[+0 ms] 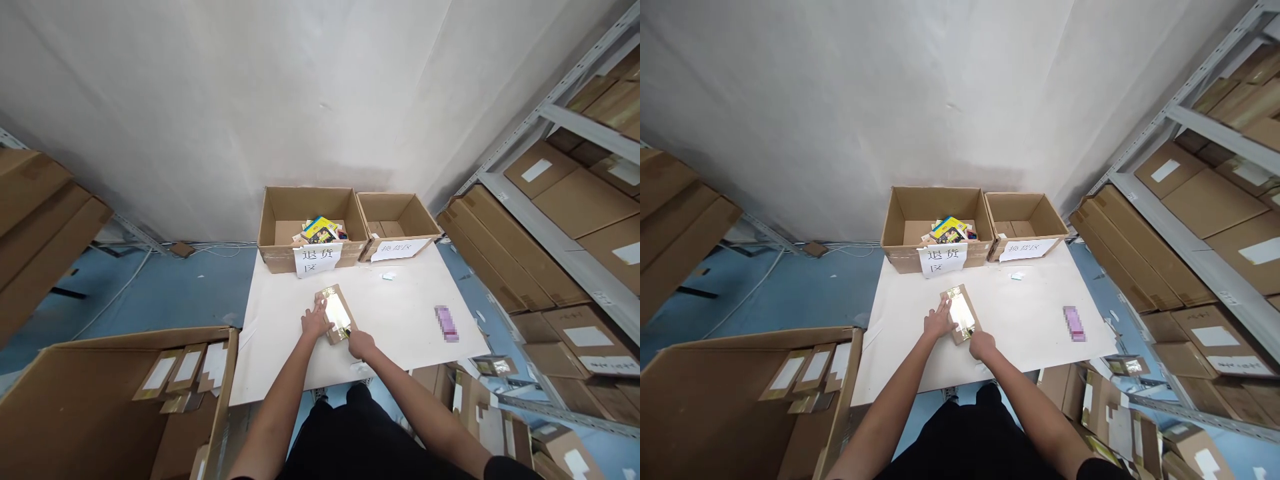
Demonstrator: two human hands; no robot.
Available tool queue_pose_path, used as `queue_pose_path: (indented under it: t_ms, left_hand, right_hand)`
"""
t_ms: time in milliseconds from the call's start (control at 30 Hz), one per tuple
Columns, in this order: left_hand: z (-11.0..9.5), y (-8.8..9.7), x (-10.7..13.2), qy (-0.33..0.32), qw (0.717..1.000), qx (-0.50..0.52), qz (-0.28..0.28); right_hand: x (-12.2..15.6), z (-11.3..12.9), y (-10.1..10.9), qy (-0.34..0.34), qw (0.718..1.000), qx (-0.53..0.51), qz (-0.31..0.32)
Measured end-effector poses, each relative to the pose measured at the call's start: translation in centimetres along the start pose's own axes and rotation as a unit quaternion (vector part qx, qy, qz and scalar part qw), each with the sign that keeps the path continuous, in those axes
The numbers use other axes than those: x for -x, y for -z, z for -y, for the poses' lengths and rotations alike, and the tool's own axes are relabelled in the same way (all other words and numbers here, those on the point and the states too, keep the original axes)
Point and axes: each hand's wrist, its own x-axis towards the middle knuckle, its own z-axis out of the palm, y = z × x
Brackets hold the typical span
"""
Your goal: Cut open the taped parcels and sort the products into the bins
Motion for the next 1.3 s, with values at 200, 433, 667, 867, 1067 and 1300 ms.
queue_pose_path:
  t_ms: [200, 433, 667, 867, 1067, 1300]
  left_hand:
    - [0.1, -0.2, 0.1, 0.001, 1.000, 0.019, -0.006]
    - [-2.6, -2.2, 0.8, 0.042, 0.997, -0.030, -0.052]
    - [-4.5, -3.2, 2.4, 0.062, 0.995, -0.075, -0.014]
    - [-4.8, -2.1, 2.2, -0.071, 0.990, -0.112, -0.057]
    - [-3.5, -3.0, 0.3, -0.090, 0.991, -0.094, -0.035]
    - [-3.1, -3.6, -0.3, -0.088, 0.988, -0.125, -0.034]
  right_hand:
    - [2.7, -3.8, 2.0, -0.022, 0.998, 0.055, -0.029]
    - [-1.4, -2.4, 2.7, -0.095, 0.992, -0.007, -0.083]
    - [-7.2, -2.9, 6.0, -0.145, 0.973, -0.097, -0.154]
    - [-6.0, -7.0, 5.2, -0.080, 0.916, -0.376, -0.113]
    - [-3.9, -9.7, 3.8, -0.104, 0.926, -0.361, -0.036]
    - [-4.9, -8.9, 3.5, -0.076, 0.920, -0.385, 0.004]
